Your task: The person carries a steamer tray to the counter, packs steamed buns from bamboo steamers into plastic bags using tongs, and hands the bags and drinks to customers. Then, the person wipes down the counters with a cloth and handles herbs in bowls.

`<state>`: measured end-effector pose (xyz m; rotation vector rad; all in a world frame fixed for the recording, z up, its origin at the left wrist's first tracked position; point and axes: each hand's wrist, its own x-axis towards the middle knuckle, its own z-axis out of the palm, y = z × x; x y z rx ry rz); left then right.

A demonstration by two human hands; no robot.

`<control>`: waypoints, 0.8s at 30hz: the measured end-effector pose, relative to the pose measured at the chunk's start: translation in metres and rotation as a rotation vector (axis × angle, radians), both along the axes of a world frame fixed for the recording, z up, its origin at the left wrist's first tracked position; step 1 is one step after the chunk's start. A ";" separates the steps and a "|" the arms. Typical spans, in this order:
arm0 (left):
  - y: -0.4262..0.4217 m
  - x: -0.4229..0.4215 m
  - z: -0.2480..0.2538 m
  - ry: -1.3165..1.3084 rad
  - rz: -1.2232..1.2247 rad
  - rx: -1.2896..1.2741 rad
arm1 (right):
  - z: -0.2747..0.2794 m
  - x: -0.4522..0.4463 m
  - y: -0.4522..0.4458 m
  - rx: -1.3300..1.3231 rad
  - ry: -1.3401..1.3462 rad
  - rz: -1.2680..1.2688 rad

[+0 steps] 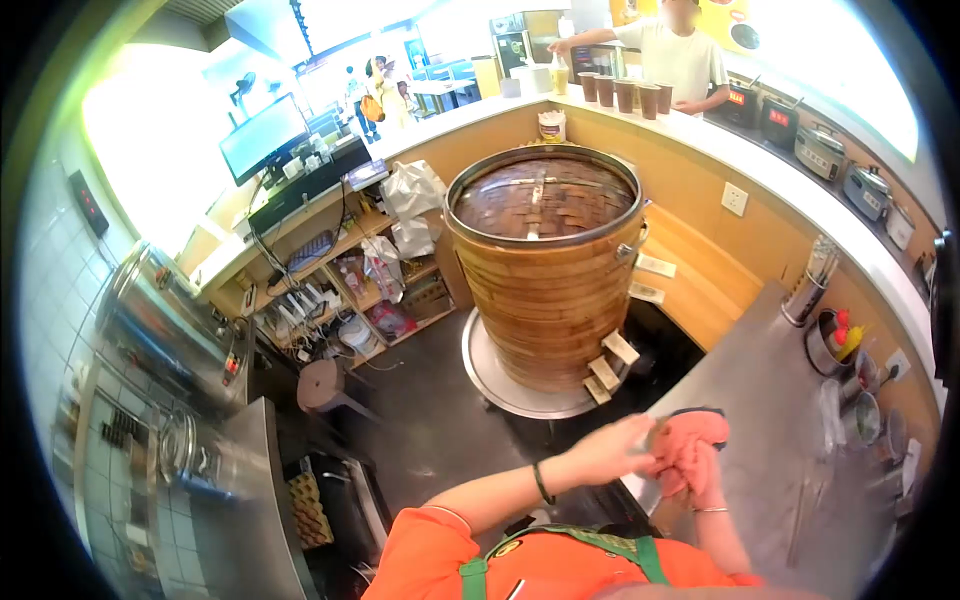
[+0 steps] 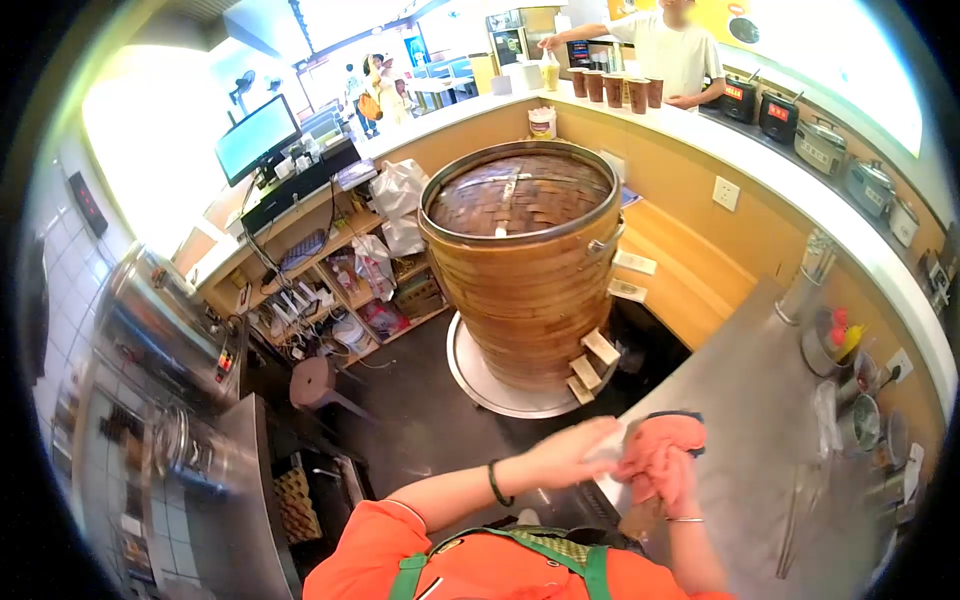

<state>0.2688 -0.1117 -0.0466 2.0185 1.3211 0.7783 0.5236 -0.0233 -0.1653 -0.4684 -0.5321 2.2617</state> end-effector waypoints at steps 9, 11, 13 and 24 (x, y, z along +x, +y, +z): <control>0.066 -0.149 0.098 0.428 0.469 0.691 | 0.058 -0.060 0.149 0.300 -0.552 -0.441; 0.088 -0.161 0.111 0.484 0.490 0.724 | 0.036 -0.063 0.213 0.508 -0.714 -0.478; 0.114 -0.170 0.120 0.580 0.527 0.763 | 0.038 -0.078 0.254 0.766 -1.031 -0.573; 0.164 -0.193 0.108 0.748 0.477 0.873 | -0.030 -0.126 0.332 0.937 -2.025 0.114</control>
